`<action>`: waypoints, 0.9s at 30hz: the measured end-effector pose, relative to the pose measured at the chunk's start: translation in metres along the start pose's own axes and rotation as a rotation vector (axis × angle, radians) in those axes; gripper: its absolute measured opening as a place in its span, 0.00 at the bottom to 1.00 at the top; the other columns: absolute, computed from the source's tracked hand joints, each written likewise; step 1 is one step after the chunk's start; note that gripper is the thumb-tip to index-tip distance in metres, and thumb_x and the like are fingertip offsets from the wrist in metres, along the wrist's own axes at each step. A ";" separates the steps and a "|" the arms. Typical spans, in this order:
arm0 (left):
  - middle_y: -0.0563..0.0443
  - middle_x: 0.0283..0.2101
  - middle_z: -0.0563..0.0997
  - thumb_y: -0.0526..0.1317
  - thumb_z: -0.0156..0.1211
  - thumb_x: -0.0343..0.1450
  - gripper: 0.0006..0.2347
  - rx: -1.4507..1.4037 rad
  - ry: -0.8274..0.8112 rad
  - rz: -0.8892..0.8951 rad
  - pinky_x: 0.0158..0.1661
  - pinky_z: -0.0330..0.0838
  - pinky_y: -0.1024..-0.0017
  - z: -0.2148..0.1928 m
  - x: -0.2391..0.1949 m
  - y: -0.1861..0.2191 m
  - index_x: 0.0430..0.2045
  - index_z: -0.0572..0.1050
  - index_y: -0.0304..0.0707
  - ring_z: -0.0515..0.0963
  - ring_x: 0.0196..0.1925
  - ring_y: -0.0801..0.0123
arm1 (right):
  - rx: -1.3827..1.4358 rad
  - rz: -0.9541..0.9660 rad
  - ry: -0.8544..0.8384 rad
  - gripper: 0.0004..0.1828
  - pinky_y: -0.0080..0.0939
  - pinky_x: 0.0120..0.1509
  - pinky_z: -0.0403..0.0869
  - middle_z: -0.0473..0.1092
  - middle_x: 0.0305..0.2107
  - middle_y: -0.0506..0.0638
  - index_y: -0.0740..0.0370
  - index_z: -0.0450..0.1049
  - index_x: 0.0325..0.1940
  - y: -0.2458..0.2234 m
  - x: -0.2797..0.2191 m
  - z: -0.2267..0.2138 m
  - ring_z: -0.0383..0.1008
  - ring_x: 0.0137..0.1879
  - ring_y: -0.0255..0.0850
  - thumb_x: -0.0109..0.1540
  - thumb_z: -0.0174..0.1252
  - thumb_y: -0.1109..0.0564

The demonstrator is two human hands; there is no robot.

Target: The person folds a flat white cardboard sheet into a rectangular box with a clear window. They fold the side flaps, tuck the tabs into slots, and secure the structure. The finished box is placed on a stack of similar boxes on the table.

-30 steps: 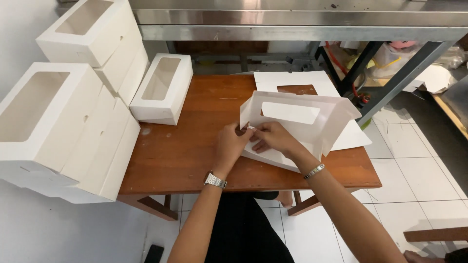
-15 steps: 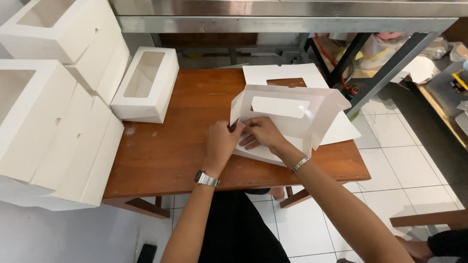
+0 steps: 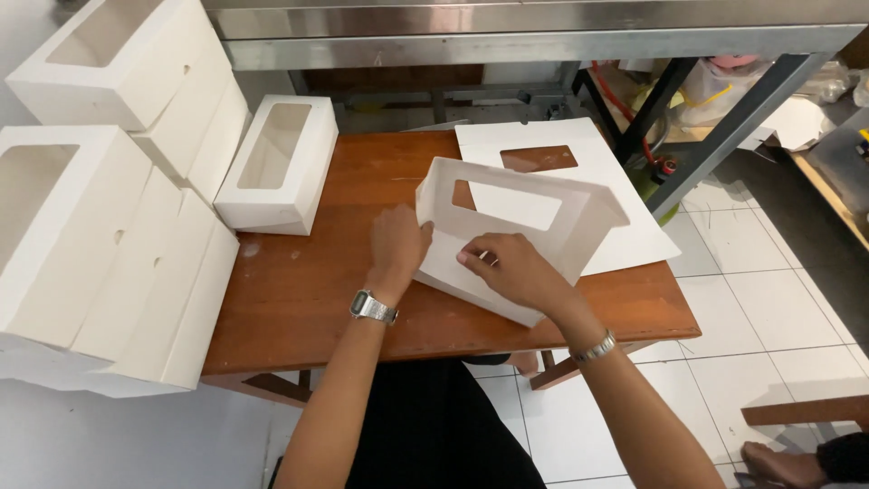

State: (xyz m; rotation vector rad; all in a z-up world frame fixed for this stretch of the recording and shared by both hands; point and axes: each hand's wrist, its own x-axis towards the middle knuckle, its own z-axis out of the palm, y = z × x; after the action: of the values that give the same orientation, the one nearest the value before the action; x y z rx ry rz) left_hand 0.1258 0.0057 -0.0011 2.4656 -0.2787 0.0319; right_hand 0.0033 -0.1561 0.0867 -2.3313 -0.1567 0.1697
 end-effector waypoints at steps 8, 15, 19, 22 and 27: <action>0.45 0.18 0.75 0.39 0.63 0.69 0.12 0.004 -0.017 0.078 0.18 0.65 0.71 -0.012 0.002 -0.019 0.18 0.72 0.31 0.74 0.20 0.65 | 0.454 -0.585 0.049 0.15 0.45 0.38 0.82 0.80 0.30 0.59 0.66 0.80 0.32 0.040 -0.110 -0.008 0.83 0.35 0.50 0.66 0.54 0.55; 0.46 0.30 0.78 0.38 0.63 0.69 0.06 0.118 -0.095 0.044 0.24 0.71 0.67 -0.021 0.006 -0.023 0.27 0.75 0.34 0.79 0.30 0.59 | 0.795 -0.295 0.741 0.22 0.41 0.38 0.71 0.68 0.28 0.52 0.64 0.71 0.30 0.152 -0.114 -0.014 0.66 0.29 0.43 0.77 0.47 0.54; 0.46 0.28 0.80 0.41 0.62 0.69 0.10 0.117 0.017 0.141 0.27 0.73 0.64 -0.015 0.015 -0.021 0.27 0.75 0.32 0.79 0.29 0.57 | 0.649 0.087 0.931 0.21 0.34 0.48 0.74 0.70 0.30 0.51 0.66 0.73 0.32 0.136 -0.085 -0.021 0.70 0.35 0.40 0.77 0.52 0.52; 0.57 0.19 0.65 0.49 0.69 0.68 0.22 -0.055 -0.150 -0.010 0.25 0.53 0.69 -0.044 0.007 -0.013 0.13 0.60 0.43 0.64 0.22 0.70 | 0.499 0.230 0.848 0.23 0.32 0.49 0.68 0.67 0.22 0.49 0.63 0.76 0.32 0.137 -0.077 -0.022 0.67 0.35 0.35 0.75 0.51 0.48; 0.57 0.14 0.56 0.41 0.66 0.72 0.24 0.098 -0.424 -0.019 0.25 0.45 0.71 -0.093 -0.012 -0.005 0.10 0.54 0.45 0.54 0.17 0.74 | 0.581 0.189 0.879 0.24 0.33 0.50 0.72 0.70 0.27 0.50 0.66 0.72 0.29 0.134 -0.083 -0.018 0.67 0.36 0.36 0.76 0.50 0.52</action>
State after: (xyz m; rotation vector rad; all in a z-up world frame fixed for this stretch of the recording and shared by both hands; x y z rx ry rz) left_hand 0.1199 0.0687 0.0679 2.5533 -0.4423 -0.5004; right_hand -0.0667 -0.2751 0.0084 -1.6511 0.4869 -0.6344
